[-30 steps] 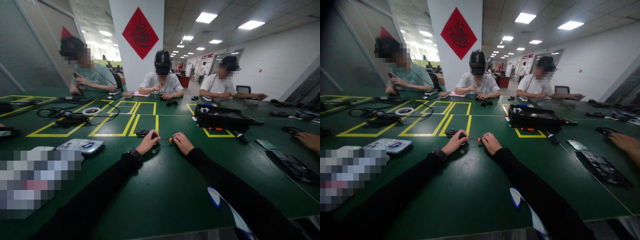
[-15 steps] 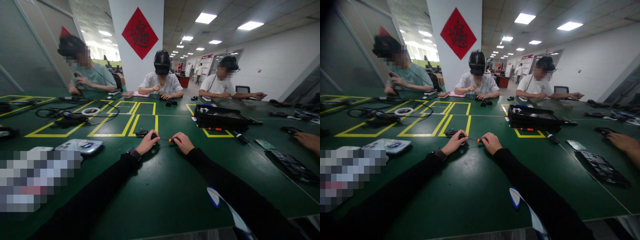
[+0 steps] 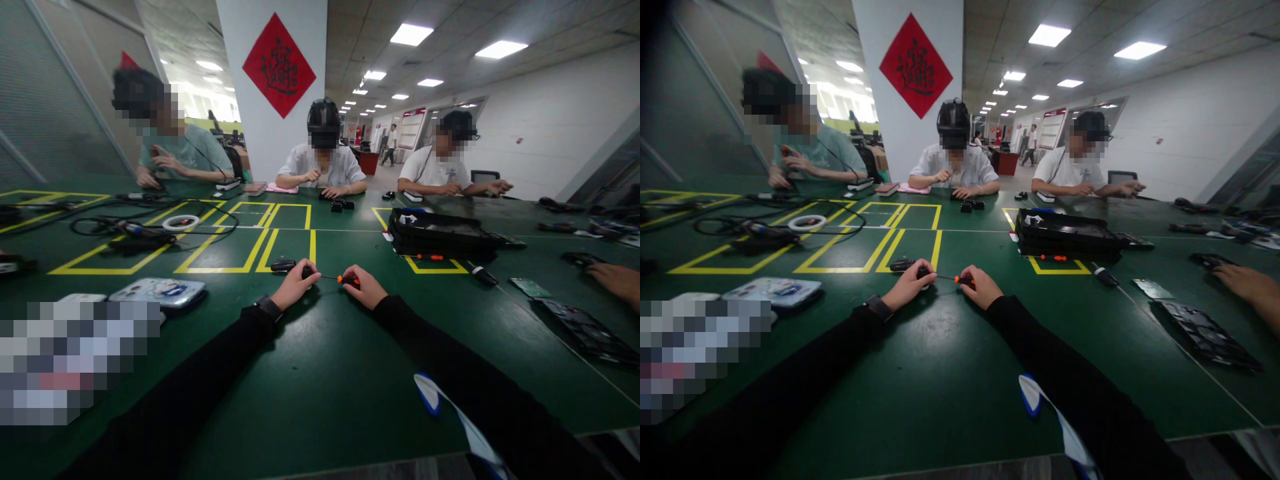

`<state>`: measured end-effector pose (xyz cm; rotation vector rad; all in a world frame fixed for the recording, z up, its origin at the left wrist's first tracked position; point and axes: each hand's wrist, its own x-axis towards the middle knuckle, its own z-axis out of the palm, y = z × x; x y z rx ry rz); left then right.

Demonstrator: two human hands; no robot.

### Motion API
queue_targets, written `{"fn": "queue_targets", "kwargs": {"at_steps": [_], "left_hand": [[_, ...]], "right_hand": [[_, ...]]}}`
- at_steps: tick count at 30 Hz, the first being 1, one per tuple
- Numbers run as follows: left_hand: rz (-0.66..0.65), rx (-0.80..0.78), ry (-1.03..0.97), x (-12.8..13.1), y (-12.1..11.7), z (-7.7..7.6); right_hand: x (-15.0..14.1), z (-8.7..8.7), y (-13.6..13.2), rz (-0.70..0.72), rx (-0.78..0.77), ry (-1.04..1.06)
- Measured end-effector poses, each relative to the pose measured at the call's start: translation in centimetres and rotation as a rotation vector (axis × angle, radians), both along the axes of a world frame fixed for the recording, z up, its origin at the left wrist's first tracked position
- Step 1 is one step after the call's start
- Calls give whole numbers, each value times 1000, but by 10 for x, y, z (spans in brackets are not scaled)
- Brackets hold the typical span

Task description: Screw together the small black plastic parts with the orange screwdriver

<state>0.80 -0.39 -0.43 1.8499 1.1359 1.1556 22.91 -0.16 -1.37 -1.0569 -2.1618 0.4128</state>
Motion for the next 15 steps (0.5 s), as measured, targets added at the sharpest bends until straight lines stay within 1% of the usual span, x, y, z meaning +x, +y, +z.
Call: {"fn": "queue_targets", "kwargs": {"at_steps": [5, 9, 15], "left_hand": [[-5, 39, 5, -2, 2, -2], [-2, 25, 3, -1, 3, -1], [-21, 15, 8, -2, 1, 0]], "right_hand": [[0, 1, 2, -12, 59, -45], [1, 2, 4, 4, 113, -96], [0, 2, 0, -20, 100, -75]]}}
